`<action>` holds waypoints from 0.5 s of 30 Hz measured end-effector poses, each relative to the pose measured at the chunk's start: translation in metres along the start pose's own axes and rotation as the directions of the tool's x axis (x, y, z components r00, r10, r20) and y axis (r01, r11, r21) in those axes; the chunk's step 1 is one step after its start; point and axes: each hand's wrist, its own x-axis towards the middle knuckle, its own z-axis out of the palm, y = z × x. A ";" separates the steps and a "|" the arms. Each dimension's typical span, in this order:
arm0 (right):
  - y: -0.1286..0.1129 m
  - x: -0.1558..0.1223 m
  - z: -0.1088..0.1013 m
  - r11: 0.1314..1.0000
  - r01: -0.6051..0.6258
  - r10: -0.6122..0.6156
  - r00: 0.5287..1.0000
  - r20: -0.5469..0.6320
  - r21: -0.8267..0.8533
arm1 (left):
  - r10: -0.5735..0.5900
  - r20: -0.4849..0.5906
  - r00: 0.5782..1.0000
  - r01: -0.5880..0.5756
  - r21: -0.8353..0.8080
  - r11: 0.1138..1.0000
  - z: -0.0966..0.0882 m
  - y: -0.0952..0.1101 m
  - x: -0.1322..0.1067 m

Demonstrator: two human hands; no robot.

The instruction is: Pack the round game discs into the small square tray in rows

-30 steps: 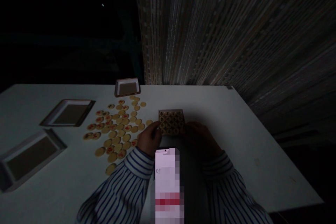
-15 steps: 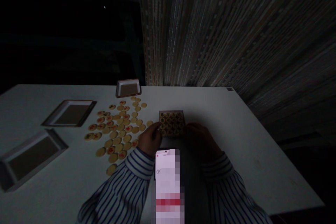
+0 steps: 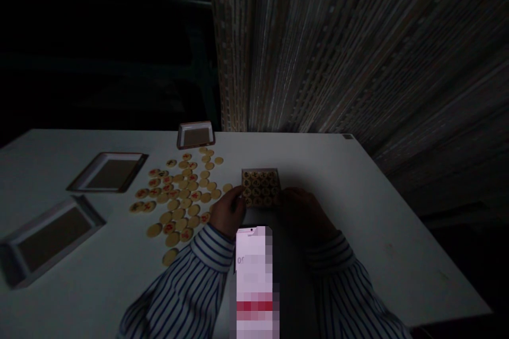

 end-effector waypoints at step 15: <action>0.004 0.000 0.007 1.000 0.004 -0.003 1.000 0.016 -0.015 | 0.011 -0.006 1.000 -0.011 0.003 1.000 0.003 0.000 0.001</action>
